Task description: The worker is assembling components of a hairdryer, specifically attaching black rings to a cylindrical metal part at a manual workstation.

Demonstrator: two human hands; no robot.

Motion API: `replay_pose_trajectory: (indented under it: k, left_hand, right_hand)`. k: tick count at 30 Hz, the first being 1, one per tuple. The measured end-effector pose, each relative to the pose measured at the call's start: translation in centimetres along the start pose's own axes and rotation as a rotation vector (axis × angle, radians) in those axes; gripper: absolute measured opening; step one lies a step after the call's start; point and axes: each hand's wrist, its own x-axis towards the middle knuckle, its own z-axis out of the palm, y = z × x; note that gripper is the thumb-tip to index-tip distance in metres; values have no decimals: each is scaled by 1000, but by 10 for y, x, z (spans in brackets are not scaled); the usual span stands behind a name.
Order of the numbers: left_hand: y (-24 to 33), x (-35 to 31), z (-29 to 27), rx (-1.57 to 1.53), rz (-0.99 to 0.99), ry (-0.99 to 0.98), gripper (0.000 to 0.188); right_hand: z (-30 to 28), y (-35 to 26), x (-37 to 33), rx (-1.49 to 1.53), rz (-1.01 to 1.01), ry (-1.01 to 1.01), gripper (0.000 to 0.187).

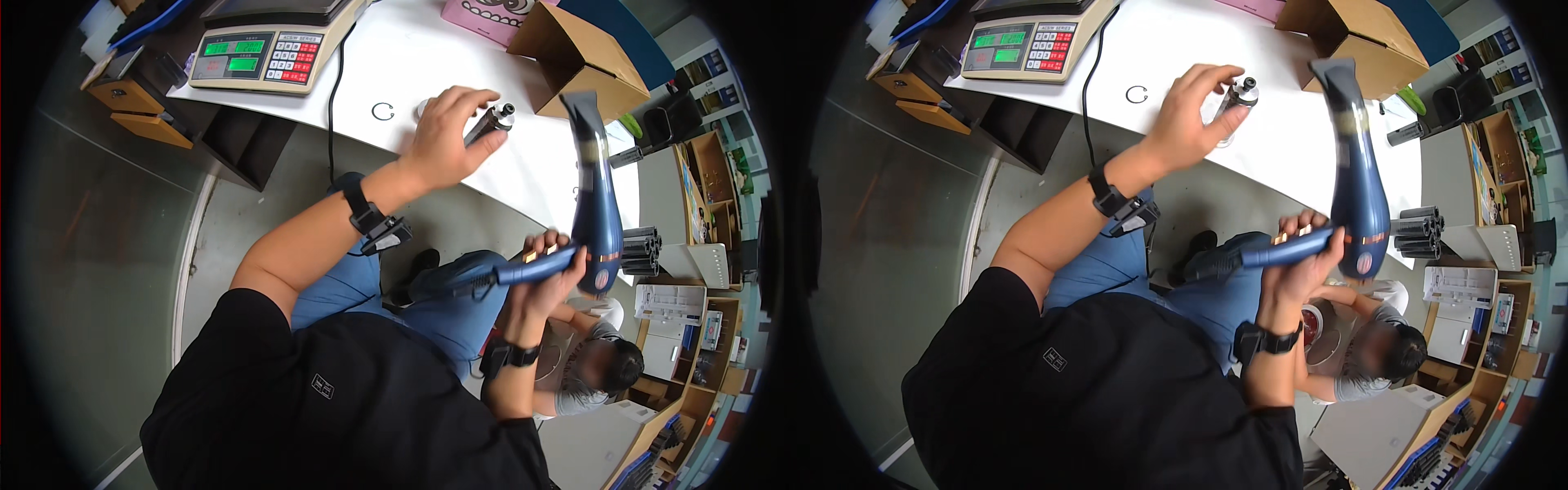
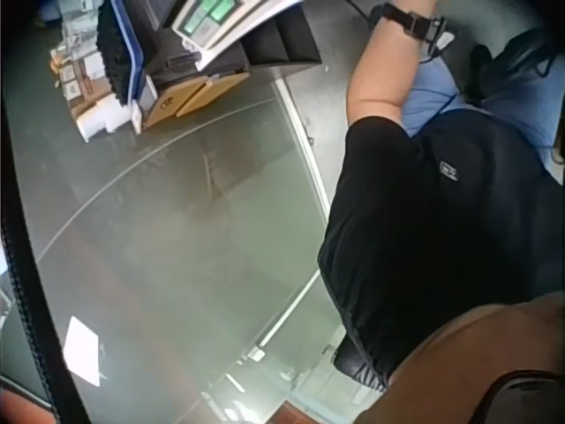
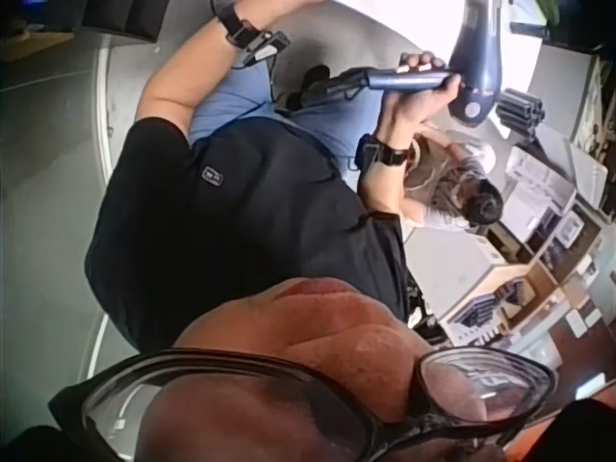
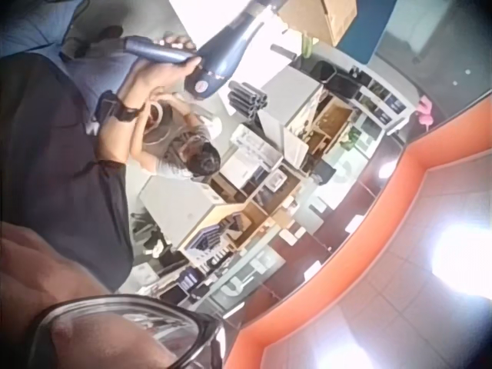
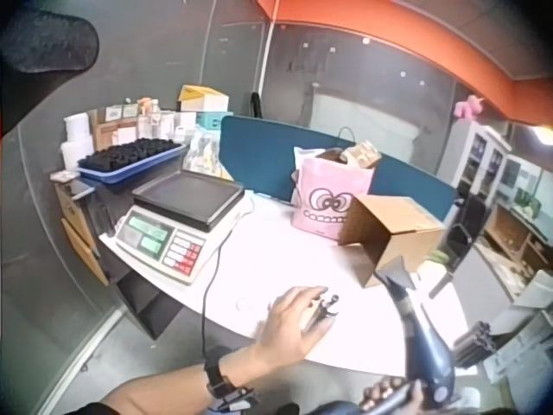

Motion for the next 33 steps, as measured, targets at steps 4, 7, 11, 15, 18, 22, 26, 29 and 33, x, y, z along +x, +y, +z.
replay_pose_trajectory:
  k: [4, 7, 11, 15, 18, 22, 26, 29, 33]
  left_hand:
    - [-5, 39, -16, -225, 20, -184, 34]
    - [-6, 60, -21, -115, 80, -411, 21]
    - [-3, 71, -25, -120, 76, -464, 15]
    - [6, 88, -27, -190, 17, -542, 20]
    - [26, 133, -26, -215, -58, -425, 27]
    - [92, 192, -73, -401, -80, -251, 18]
    - [71, 208, -88, -199, 106, -126, 21]
    - [17, 176, -83, 104, 91, -51, 22]
    - [-58, 138, -74, 177, -33, -101, 25]
  right_hand:
    - [41, 16, 49, 1, 117, 44, 41]
    - [69, 34, 74, 63, 204, -108, 43]
    - [81, 56, 79, 142, 308, -178, 44]
    - [79, 68, 84, 216, 268, -194, 45]
    - [81, 72, 85, 234, 294, -188, 45]
    - [85, 62, 79, 195, 288, -122, 45]
    - [73, 28, 68, 27, 257, -75, 43]
    - [44, -20, 66, -250, 130, 49, 37]
    - [33, -110, 64, -535, 39, 5, 34]
